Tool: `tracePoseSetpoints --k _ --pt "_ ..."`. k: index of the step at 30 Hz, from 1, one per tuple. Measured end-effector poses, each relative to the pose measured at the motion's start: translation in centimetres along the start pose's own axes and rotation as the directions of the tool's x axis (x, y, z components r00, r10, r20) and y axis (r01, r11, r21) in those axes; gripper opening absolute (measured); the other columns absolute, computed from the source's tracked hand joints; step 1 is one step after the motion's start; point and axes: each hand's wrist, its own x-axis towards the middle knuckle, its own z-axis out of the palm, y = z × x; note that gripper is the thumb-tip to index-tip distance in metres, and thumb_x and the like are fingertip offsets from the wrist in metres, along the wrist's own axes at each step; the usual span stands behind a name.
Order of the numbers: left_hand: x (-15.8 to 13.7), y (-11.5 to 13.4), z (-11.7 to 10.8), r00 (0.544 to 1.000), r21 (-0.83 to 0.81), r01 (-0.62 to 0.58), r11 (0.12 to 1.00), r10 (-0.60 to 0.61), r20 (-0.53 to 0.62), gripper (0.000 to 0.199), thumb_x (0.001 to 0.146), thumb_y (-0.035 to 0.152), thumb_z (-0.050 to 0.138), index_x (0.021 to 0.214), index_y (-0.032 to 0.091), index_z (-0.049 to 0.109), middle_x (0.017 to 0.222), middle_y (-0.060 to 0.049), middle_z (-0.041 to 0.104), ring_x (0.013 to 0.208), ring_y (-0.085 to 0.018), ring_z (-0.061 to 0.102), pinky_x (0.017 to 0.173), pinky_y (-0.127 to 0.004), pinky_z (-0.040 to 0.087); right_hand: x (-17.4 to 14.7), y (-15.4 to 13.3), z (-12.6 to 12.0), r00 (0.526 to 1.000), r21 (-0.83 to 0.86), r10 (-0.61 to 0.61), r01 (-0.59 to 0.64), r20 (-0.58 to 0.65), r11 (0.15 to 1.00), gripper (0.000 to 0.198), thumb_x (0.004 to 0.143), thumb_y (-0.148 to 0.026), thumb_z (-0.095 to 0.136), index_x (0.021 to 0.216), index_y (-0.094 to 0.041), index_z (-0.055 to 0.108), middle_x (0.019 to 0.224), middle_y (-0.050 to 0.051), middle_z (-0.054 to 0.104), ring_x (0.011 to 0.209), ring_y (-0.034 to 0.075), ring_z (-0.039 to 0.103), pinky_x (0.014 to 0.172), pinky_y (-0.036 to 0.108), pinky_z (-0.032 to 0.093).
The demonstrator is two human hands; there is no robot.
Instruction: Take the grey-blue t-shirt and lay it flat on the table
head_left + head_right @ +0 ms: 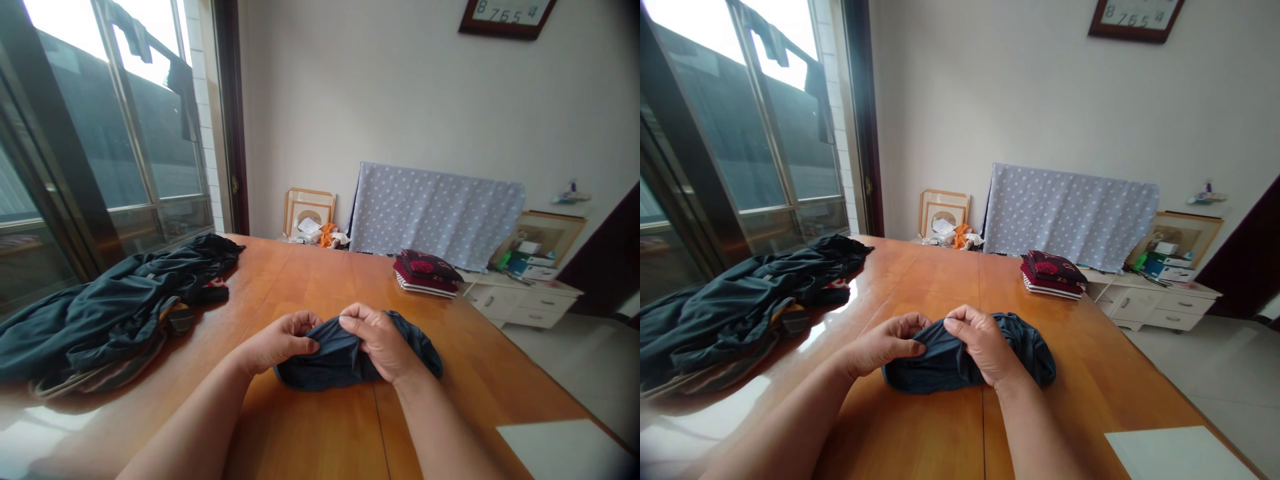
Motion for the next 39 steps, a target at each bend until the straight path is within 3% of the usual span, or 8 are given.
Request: tracePoseSetpoints --k 3,7,13,15,18,23,31,39 --pt "0.5 -0.6 -0.4 0.987 0.224 -0.033 0.974 0.066 -0.143 0.017 0.075 0.021 0.071 0.092 0.019 0.067 0.08 0.0 0.066 0.069 -0.014 0.056 0.06 -0.022 0.038 0.3 -1.1 -2.0 0.981 0.218 -0.007 0.05 -0.193 0.975 0.028 0.073 -0.038 0.083 0.083 -0.02 0.064 0.061 -0.007 0.053 0.048 0.006 0.039 0.043 0.019 0.028" --pt "1.2 -1.5 -1.8 0.902 0.48 -0.057 0.875 0.251 -0.352 0.009 0.071 0.016 0.065 0.079 0.021 0.066 0.068 0.003 0.058 0.063 -0.013 0.048 0.057 -0.023 0.031 0.9 -1.3 -4.9 0.925 0.345 -0.012 0.154 -0.381 0.926 0.03 0.069 -0.034 0.084 0.076 -0.022 0.058 0.053 -0.01 0.044 0.039 0.004 0.021 0.035 0.021 0.012" --pt "1.5 -2.2 -3.0 0.773 0.561 -0.057 0.826 0.392 -0.499 0.011 0.065 0.013 0.071 0.069 0.023 0.065 0.069 0.0 0.057 0.067 -0.016 0.048 0.06 -0.025 0.029 1.0 -1.2 -6.6 0.922 0.37 0.02 0.136 -0.386 0.919 0.039 0.072 -0.041 0.082 0.064 -0.024 0.047 0.043 -0.011 0.038 0.036 0.006 0.019 0.034 0.025 0.023" --pt "1.4 -1.8 -2.8 0.776 0.472 -0.08 0.878 0.352 -0.523 0.008 0.07 0.017 0.071 0.071 0.022 0.065 0.071 0.0 0.058 0.069 -0.016 0.051 0.062 -0.025 0.033 1.2 -1.3 -6.8 0.919 0.403 0.026 0.147 -0.393 0.903 0.034 0.071 -0.038 0.083 0.068 -0.023 0.052 0.046 -0.011 0.042 0.035 0.005 0.022 0.035 0.025 0.027" --pt "1.2 -0.9 -2.1 0.846 0.122 -0.148 0.981 0.19 -0.498 0.013 0.08 0.031 0.07 0.08 0.021 0.063 0.075 0.001 0.061 0.07 -0.015 0.056 0.064 -0.024 0.041 1.7 -1.2 -7.0 0.898 0.456 0.027 0.197 -0.439 0.868 0.025 0.072 -0.031 0.083 0.078 -0.023 0.06 0.058 -0.009 0.058 0.038 0.006 0.033 0.038 0.024 0.034" --pt "0.6 0.5 -1.5 0.9 -0.323 -0.183 0.928 0.026 -0.435 0.027 0.079 0.039 0.077 0.086 0.018 0.061 0.074 0.003 0.06 0.063 -0.01 0.057 0.058 -0.021 0.045 2.5 -0.1 -6.6 0.875 0.49 0.07 0.2 -0.478 0.849 0.025 0.071 -0.024 0.084 0.083 -0.023 0.062 0.066 -0.007 0.065 0.048 0.007 0.053 0.044 0.02 0.044" --pt "0.3 1.0 -1.5 0.93 -0.562 -0.13 0.817 -0.096 -0.354 0.022 0.081 0.031 0.075 0.094 0.016 0.065 0.082 -0.004 0.072 0.07 -0.017 0.068 0.07 -0.029 0.056 2.6 0.6 -6.5 0.853 0.438 0.062 0.203 -0.518 0.876 0.027 0.069 -0.022 0.086 0.087 -0.024 0.066 0.071 -0.004 0.067 0.061 0.011 0.066 0.051 0.018 0.053" --pt "0.7 0.6 -3.0 0.905 -0.658 -0.206 0.724 -0.115 -0.409 0.017 0.092 0.028 0.059 0.097 0.013 0.066 0.081 -0.007 0.075 0.07 -0.02 0.072 0.072 -0.031 0.058 2.1 0.9 -5.0 0.854 0.122 -0.054 0.136 -0.518 0.983 0.041 0.071 -0.04 0.085 0.105 -0.023 0.071 0.11 0.006 0.072 0.098 0.021 0.071 0.07 0.025 0.057"
